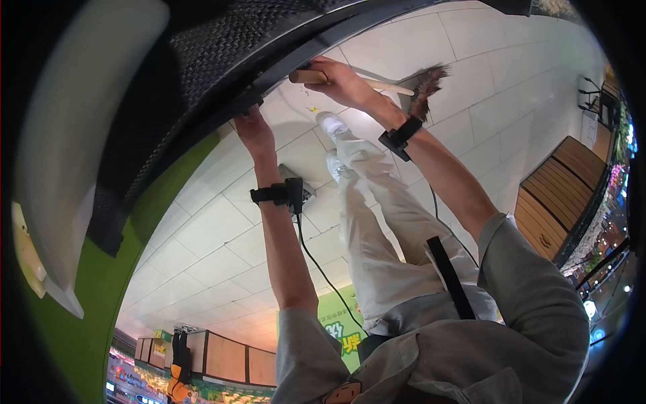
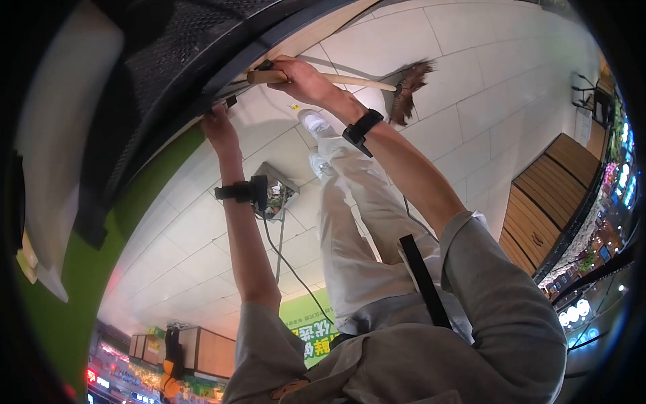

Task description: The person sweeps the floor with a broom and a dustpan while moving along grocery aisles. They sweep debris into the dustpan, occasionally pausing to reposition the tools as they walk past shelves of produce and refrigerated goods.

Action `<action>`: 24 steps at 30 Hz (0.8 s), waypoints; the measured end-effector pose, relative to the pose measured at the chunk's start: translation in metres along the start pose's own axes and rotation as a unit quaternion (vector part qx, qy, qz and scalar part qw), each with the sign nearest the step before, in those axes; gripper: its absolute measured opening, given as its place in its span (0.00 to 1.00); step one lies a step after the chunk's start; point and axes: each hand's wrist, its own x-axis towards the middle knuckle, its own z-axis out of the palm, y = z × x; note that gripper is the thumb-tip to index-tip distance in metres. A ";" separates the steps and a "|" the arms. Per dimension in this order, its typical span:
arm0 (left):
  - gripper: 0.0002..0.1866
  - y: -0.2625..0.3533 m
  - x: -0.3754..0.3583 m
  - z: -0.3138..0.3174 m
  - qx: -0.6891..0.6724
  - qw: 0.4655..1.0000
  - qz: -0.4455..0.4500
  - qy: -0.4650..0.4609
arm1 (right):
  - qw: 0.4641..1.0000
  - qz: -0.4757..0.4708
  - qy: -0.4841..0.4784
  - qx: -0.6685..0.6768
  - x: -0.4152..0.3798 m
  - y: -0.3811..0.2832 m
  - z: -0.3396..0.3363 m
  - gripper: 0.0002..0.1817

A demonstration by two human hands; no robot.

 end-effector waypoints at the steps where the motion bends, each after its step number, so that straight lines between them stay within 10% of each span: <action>1: 0.23 -0.001 0.001 -0.001 0.006 1.000 0.026 0.008 | 1.000 0.017 -0.014 -0.011 -0.001 -0.004 -0.001 0.13; 20: 0.24 -0.002 -0.010 0.006 0.037 0.990 0.054 0.124 | 0.997 -0.042 0.010 -0.058 -0.012 0.000 -0.019 0.13; 24: 0.24 -0.011 -0.105 -0.083 0.010 0.998 -0.054 0.004 | 0.989 0.026 0.066 -0.132 -0.100 -0.031 -0.092 0.14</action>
